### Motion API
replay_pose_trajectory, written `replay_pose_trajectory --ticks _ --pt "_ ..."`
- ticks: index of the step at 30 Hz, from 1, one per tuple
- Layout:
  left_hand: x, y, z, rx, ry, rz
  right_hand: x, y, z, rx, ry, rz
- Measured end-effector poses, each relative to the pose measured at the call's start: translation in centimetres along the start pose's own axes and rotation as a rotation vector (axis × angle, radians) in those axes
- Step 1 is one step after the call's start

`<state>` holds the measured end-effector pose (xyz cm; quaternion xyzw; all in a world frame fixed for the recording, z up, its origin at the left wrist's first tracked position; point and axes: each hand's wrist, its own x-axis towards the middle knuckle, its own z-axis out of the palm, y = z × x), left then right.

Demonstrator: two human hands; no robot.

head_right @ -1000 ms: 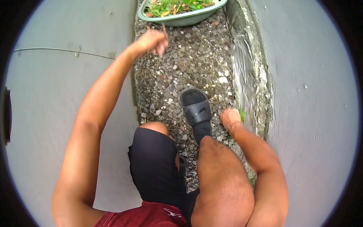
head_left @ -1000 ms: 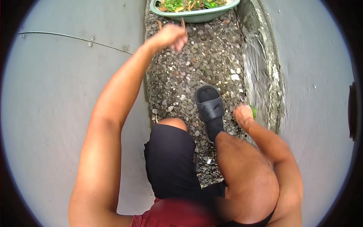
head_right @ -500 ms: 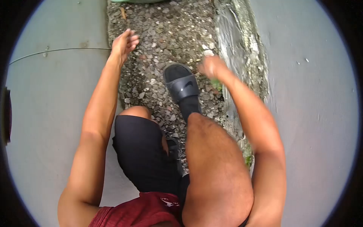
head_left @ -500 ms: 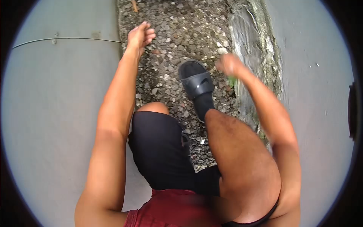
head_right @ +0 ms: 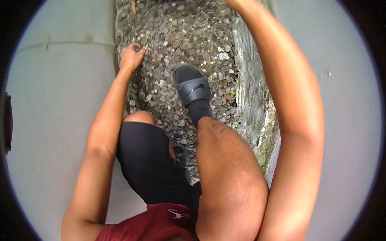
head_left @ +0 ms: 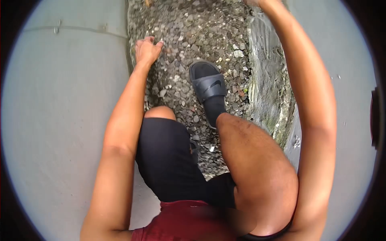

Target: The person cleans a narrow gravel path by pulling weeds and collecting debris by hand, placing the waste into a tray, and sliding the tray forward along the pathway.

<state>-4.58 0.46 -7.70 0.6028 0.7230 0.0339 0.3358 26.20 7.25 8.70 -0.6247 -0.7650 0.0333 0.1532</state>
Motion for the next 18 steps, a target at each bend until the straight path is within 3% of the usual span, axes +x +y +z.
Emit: replay_pose_trajectory --ticks 1,2,4,12,15,18 --pt "-1.0 -0.7 0.0 0.318 0.065 0.006 -3.3 0.3 1.8 0.005 -0.385 0.047" --pt "-1.9 -0.5 0.2 0.394 -0.04 -0.047 -6.7 0.4 2.7 0.002 -0.755 0.104" --pt "-3.3 0.9 0.4 0.552 -0.241 -0.123 -13.5 1.9 5.9 0.106 -0.783 0.205" --pt "-4.8 0.4 0.6 1.036 -0.499 -0.093 -30.6 -3.9 8.0 0.349 -0.337 0.851" --pt "-4.7 0.4 1.3 1.064 -0.503 -0.117 -36.0 -6.0 9.3 0.232 -0.278 0.829" --pt "-4.8 0.5 1.5 1.061 -0.513 -0.132 -37.3 -6.8 11.2 0.313 -0.169 1.067"
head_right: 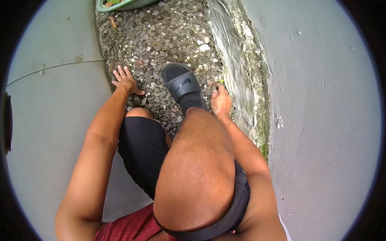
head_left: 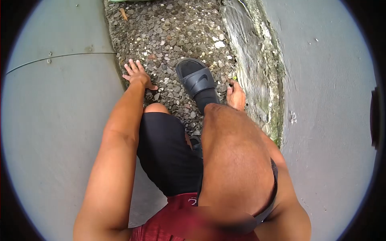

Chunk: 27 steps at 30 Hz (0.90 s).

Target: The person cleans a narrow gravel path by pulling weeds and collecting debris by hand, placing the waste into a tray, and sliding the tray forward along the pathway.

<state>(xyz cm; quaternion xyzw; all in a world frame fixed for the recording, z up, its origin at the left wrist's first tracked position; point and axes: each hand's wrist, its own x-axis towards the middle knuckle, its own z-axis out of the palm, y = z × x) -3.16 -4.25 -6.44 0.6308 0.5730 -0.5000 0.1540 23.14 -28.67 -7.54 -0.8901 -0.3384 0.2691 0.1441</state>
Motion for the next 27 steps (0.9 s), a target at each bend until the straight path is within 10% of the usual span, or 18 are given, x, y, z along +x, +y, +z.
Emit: replay_pose_trajectory --ticks 12,27 --pt "0.4 -0.3 0.6 -0.046 0.053 0.01 -0.4 1.6 2.0 -0.013 0.322 -0.098" --pt "0.6 -0.3 1.1 -0.085 0.094 0.036 0.8 2.1 1.4 0.072 0.067 0.081"
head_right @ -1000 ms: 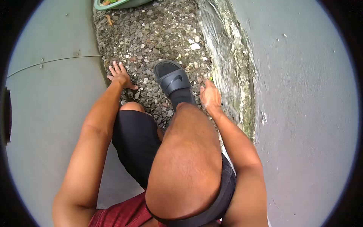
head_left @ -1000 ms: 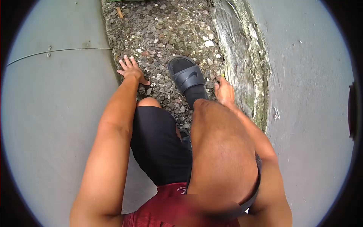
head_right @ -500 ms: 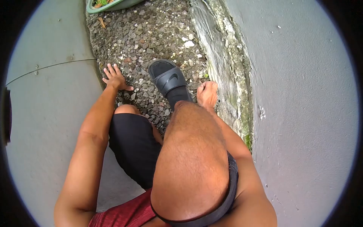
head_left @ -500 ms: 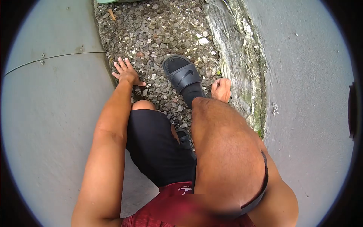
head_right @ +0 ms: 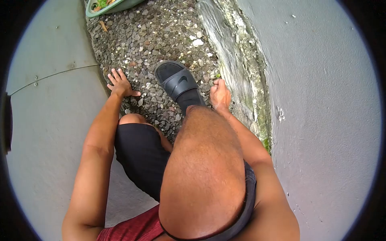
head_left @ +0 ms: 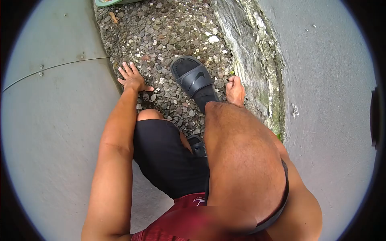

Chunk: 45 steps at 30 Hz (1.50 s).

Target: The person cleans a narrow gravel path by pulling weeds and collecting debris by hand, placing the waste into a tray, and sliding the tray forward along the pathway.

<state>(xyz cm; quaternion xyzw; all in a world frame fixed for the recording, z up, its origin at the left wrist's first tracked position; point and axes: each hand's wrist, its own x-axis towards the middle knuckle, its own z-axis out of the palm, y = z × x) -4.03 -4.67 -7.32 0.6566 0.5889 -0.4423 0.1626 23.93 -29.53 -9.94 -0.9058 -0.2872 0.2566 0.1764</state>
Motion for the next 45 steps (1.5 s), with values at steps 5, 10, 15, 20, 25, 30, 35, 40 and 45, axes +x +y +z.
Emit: replay_pose_trajectory --ticks 5,10,15,20,25,30,35,40,45 --pt "0.0 0.1 -0.2 -0.011 -0.015 -0.012 -0.2 0.6 0.1 0.003 0.1 -0.074" --pt "0.0 0.1 0.0 0.011 -0.004 -0.011 1.8 -0.3 0.1 -0.206 0.124 -0.126" --pt "0.0 0.1 -0.1 -0.004 -0.016 -0.011 2.3 -1.2 -0.2 -0.396 0.039 -0.133" --pt "0.1 0.1 0.0 -0.011 -0.019 -0.013 2.7 -1.8 -0.3 -0.429 -0.007 -0.098" --pt "0.3 0.2 0.1 -0.009 -0.018 -0.019 2.8 -2.3 -0.2 -0.397 0.008 -0.067" --pt "-0.1 0.2 -0.2 -0.015 -0.016 -0.02 3.3 -1.9 0.6 -0.459 -0.02 -0.031" --pt "0.1 0.1 0.0 -0.024 -0.014 -0.017 3.1 -1.4 0.5 -0.177 0.139 -0.11" --pt "0.3 0.1 0.0 -0.017 -0.027 -0.017 3.7 -2.8 -0.2 1.008 -0.165 0.178" --pt "-0.1 0.0 -0.4 -0.02 -0.029 0.003 6.1 -7.8 -2.9 1.272 -0.427 0.176"
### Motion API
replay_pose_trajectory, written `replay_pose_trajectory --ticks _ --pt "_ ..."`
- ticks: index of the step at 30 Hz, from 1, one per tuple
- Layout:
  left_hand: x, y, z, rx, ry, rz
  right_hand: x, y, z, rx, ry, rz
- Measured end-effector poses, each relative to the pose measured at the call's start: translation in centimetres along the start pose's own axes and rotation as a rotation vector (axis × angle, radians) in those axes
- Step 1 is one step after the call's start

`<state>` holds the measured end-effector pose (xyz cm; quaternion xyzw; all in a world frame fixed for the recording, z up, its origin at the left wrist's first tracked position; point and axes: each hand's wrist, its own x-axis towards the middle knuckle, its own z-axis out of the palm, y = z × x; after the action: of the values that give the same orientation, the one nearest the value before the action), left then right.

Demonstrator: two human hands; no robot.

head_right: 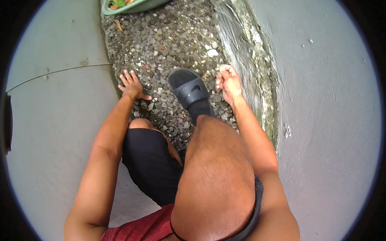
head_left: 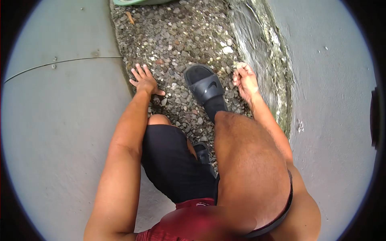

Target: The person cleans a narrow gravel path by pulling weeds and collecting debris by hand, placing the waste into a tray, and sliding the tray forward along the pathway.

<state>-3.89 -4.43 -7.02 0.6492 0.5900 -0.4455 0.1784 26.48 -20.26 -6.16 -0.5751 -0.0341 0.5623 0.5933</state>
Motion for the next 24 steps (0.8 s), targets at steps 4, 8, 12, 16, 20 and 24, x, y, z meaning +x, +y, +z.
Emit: replay_pose_trajectory --ticks 4,8,12,16,20,24 --pt "0.2 -0.2 0.0 0.033 0.008 0.008 2.8 -5.0 5.4 -0.377 -0.049 -0.046" --pt "0.2 -0.3 -0.1 0.042 -0.017 -0.004 4.9 -11.7 12.8 -0.672 -0.23 -0.259" --pt "0.3 -0.1 -0.1 0.007 -0.023 -0.017 6.4 -18.2 22.0 -0.525 -0.326 -0.552" --pt "0.1 -0.4 -0.7 -0.016 -0.026 -0.012 8.1 -19.0 22.5 -0.658 -0.205 -0.622" --pt "0.5 -0.2 -0.1 0.021 -0.029 -0.017 8.0 -12.0 14.0 -0.532 -0.007 -0.478" --pt "0.7 0.1 -0.3 0.02 -0.053 -0.041 2.8 -0.6 4.4 -0.909 0.067 -0.382"
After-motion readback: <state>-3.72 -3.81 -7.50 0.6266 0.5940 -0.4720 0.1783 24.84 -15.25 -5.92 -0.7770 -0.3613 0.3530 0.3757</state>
